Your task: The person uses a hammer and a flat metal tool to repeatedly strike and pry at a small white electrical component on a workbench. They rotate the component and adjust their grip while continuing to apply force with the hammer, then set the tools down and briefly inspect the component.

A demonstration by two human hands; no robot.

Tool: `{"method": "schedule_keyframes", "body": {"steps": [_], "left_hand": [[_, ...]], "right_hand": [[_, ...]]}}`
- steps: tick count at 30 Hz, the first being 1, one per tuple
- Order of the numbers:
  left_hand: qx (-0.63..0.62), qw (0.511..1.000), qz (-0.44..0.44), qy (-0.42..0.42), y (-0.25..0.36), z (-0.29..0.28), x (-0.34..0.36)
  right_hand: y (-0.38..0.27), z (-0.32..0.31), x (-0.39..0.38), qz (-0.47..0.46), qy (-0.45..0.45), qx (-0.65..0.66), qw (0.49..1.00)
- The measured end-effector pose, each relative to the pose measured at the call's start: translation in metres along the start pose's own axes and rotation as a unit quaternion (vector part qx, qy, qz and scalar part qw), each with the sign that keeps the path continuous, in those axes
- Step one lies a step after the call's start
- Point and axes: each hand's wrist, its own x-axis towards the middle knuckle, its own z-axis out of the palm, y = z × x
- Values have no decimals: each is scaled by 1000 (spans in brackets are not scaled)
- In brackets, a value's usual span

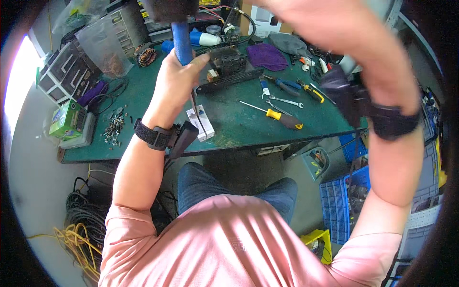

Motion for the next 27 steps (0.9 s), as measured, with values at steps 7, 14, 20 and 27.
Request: {"method": "schedule_keyframes", "body": {"steps": [7,14,20,27], "left_hand": [[15,1000,13,-3,-4,-5,1],[-69,997,14,-19,-5,-11,2],[-209,978,7,-18,-11,-46,-13],[-232,972,29,-25,-16,-50,-16]], "right_hand": [[-6,0,-3,55,-24,49,997],[5,7,-6,124,-48,77,988],[134,44,-15,13,61,-61,996],[259,84,-38,231,107,-318,914]]}}
